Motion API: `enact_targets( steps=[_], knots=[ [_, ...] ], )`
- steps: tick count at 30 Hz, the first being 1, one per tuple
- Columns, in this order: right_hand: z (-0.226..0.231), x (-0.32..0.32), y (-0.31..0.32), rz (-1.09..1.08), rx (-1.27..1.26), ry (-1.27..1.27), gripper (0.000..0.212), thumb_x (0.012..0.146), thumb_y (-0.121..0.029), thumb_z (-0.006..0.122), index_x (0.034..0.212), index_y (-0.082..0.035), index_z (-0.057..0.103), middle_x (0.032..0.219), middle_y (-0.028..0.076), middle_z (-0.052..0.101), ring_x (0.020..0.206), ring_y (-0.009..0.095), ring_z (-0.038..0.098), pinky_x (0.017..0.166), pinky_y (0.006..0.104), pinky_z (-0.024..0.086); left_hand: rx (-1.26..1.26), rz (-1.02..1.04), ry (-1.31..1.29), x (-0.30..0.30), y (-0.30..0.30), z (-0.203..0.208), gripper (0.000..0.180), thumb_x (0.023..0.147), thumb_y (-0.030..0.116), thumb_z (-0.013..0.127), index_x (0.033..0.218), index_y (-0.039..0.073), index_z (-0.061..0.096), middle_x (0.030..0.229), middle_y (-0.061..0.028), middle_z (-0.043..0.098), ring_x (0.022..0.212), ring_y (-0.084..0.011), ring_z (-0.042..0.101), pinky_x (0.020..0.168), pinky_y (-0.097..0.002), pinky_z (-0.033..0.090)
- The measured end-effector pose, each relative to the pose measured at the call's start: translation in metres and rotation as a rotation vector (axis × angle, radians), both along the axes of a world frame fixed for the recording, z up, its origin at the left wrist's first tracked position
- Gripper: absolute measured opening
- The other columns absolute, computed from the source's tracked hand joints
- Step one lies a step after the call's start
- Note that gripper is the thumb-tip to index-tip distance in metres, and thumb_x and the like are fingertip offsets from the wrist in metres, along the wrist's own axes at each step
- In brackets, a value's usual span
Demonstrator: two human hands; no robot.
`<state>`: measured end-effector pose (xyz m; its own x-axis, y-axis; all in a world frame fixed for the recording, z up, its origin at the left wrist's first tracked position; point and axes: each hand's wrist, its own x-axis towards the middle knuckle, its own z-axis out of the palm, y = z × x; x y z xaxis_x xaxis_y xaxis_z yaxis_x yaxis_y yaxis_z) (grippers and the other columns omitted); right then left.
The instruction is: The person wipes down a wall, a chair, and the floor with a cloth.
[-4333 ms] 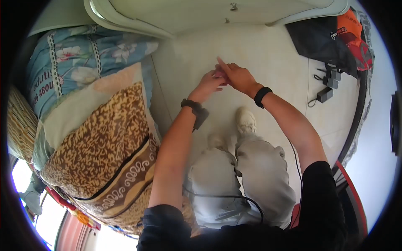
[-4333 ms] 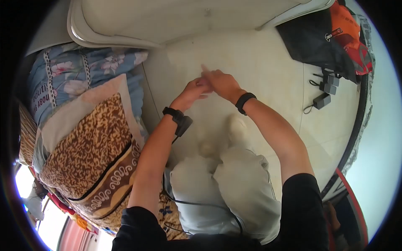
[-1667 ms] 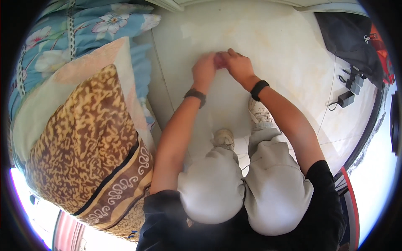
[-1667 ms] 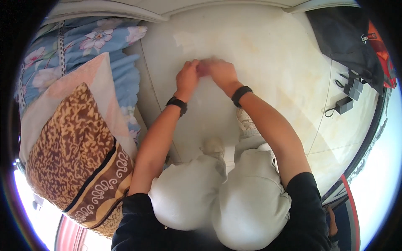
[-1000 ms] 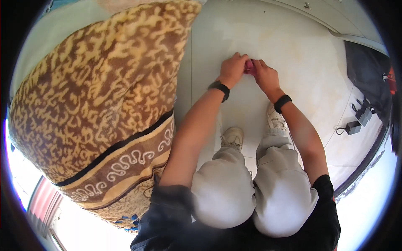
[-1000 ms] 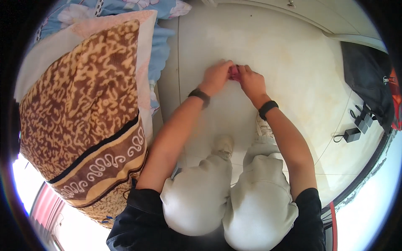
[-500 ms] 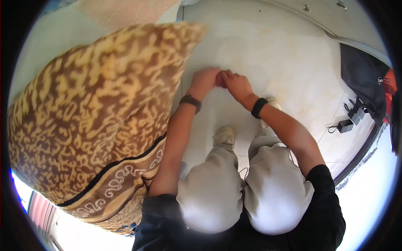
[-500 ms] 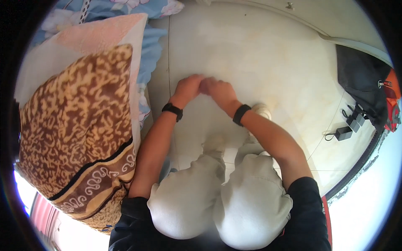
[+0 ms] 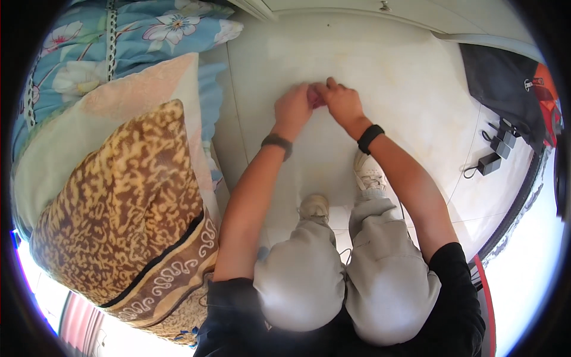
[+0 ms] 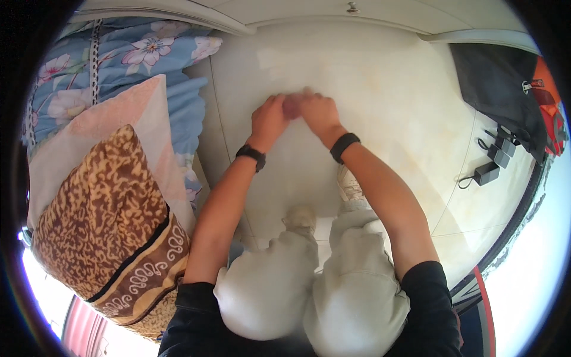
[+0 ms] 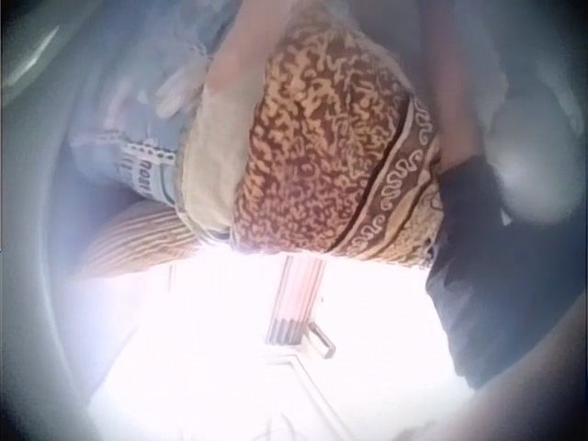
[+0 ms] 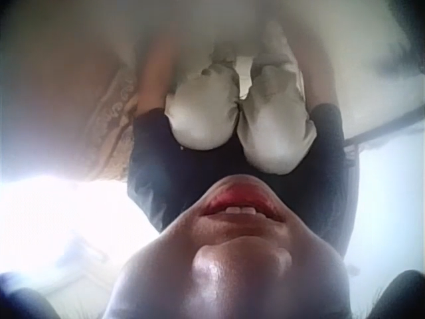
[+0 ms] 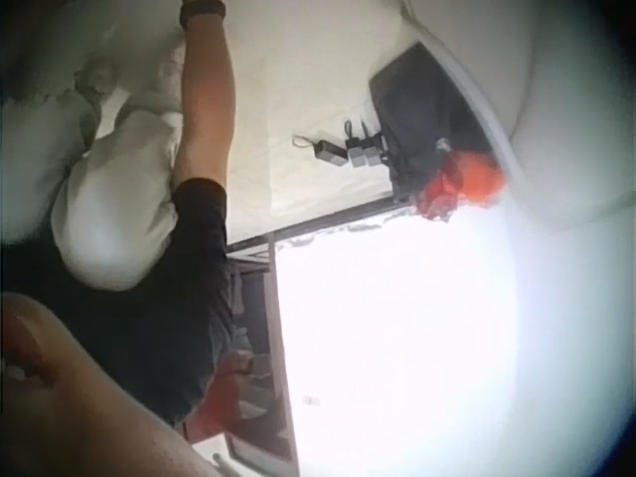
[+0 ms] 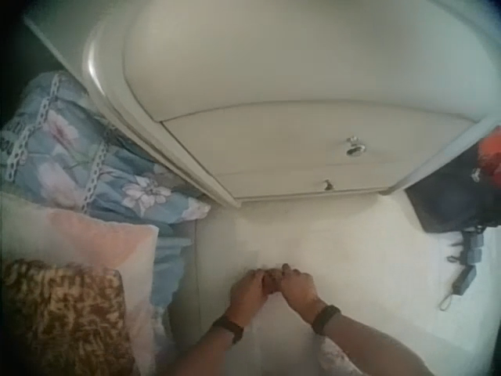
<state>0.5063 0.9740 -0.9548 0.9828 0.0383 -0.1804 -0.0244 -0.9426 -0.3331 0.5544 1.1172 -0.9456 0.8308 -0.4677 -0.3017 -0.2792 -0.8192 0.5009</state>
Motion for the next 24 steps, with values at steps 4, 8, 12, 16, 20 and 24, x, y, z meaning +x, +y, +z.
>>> enact_targets(
  steps=[4,8,12,16,20,24],
  knots=[
    [0.011,-0.021,-0.035,-0.132,0.032,0.018,0.028,0.082,-0.008,0.056,0.108,-0.018,0.058,0.09,0.007,0.06,0.077,0.025,0.066,0.061,0.0356,0.055,0.028,-0.098,0.049,-0.007,-0.047,-0.01,0.018,0.079,0.014,0.065,0.096,0.01,0.06,0.092,-0.0098,0.064,0.089,-0.0318,0.062,0.074,-0.0423,0.051],
    [0.014,-0.076,-0.045,-0.084,0.084,0.137,0.025,0.081,-0.004,0.054,0.106,-0.009,0.056,0.09,0.012,0.059,0.074,0.03,0.065,0.062,0.0397,0.054,-0.022,-0.367,0.117,-0.039,-0.048,-0.009,0.013,0.079,0.014,0.064,0.09,0.009,0.06,0.087,-0.0116,0.062,0.078,-0.0319,0.065,0.067,-0.0427,0.053],
    [0.009,-0.115,-0.02,0.0,0.145,0.252,0.024,0.08,-0.005,0.055,0.104,-0.007,0.052,0.091,0.012,0.059,0.08,0.029,0.066,0.065,0.0389,0.054,0.091,-0.551,0.09,-0.072,-0.03,-0.006,0.014,0.078,0.01,0.064,0.091,0.009,0.059,0.086,-0.0114,0.061,0.078,-0.0287,0.066,0.066,-0.0393,0.054],
    [0.005,-0.113,-0.023,-0.004,0.124,0.175,0.024,0.079,-0.005,0.056,0.103,-0.008,0.053,0.089,0.01,0.059,0.076,0.027,0.066,0.063,0.0372,0.054,0.156,-0.592,0.103,-0.067,-0.027,-0.007,0.017,0.079,0.007,0.061,0.095,0.007,0.055,0.09,-0.0103,0.059,0.076,-0.0269,0.066,0.064,-0.0371,0.054],
    [0.008,-0.09,-0.04,-0.072,0.077,0.058,0.024,0.079,-0.006,0.057,0.103,-0.009,0.054,0.089,0.008,0.059,0.076,0.022,0.066,0.061,0.0342,0.054,0.145,-0.452,0.022,-0.05,-0.043,0.005,0.02,0.081,0.007,0.059,0.1,0.009,0.054,0.096,-0.011,0.059,0.082,-0.0302,0.064,0.068,-0.0406,0.053],
    [0.025,-0.072,-0.062,-0.194,0.095,0.098,0.029,0.083,-0.006,0.055,0.11,-0.015,0.058,0.09,0.007,0.059,0.078,0.023,0.066,0.062,0.0339,0.054,0.014,-0.335,0.032,-0.033,-0.066,0.021,0.022,0.078,0.005,0.063,0.097,0.008,0.053,0.091,-0.0119,0.056,0.08,-0.0334,0.063,0.066,-0.0426,0.052]
  ],
)
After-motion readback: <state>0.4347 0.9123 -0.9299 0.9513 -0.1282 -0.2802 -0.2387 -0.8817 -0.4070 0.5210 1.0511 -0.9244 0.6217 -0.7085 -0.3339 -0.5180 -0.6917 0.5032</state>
